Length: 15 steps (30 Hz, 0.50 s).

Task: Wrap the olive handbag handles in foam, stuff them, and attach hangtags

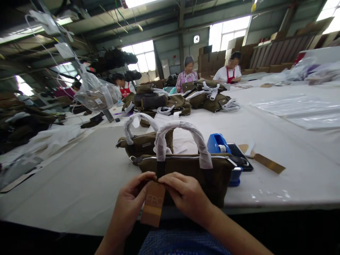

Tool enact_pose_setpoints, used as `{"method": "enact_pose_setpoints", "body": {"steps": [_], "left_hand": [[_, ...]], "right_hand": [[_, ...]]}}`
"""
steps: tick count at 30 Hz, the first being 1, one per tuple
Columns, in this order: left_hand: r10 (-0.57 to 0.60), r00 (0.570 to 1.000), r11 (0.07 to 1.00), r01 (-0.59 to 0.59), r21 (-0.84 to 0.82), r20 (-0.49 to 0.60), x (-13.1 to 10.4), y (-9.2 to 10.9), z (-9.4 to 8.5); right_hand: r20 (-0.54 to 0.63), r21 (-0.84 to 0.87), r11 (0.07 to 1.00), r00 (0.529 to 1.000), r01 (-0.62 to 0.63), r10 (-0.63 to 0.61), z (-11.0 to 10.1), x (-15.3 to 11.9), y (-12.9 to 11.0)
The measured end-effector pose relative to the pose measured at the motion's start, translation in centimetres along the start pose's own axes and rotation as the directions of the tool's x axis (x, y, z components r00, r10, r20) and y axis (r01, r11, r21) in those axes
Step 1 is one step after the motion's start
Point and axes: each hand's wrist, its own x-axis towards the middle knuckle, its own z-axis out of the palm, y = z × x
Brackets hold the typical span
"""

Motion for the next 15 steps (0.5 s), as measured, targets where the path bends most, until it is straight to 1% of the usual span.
{"method": "enact_pose_setpoints", "body": {"steps": [3, 6, 8, 10, 12, 13, 15], "left_hand": [[0.165, 0.985, 0.979, -0.169, 0.118, 0.044, 0.5, -0.2, -0.1], [0.294, 0.953, 0.930, -0.303, 0.208, 0.070, 1.0, -0.1, -0.3], [0.345, 0.935, 0.895, -0.355, 0.269, 0.086, 1.2, 0.1, -0.3], [0.385, 0.916, 0.852, -0.400, 0.338, 0.113, 1.5, 0.4, -0.2], [0.451, 0.883, 0.783, -0.462, 0.417, 0.132, 1.8, 0.6, -0.1], [0.493, 0.857, 0.739, -0.503, 0.448, 0.150, 2.0, 0.7, 0.0], [0.549, 0.813, 0.671, -0.567, 0.477, 0.194, 2.3, 1.0, 0.0]], "right_hand": [[-0.034, 0.003, 1.000, 0.999, -0.022, 0.022, 0.3, -0.2, 0.2], [-0.026, 0.036, 0.997, 0.998, -0.064, 0.064, 0.3, 0.0, 0.2], [-0.013, 0.079, 0.988, 0.991, -0.130, 0.131, 0.0, 0.1, 0.0], [-0.012, 0.148, 0.962, 0.972, -0.230, 0.234, -0.3, 0.2, -0.4], [-0.023, 0.204, 0.940, 0.958, -0.275, 0.286, -0.6, 0.2, -0.8], [-0.035, 0.208, 0.942, 0.960, -0.265, 0.278, -0.7, 0.1, -1.0], [-0.049, 0.164, 0.966, 0.976, -0.201, 0.211, -0.6, 0.1, -1.3]]}}
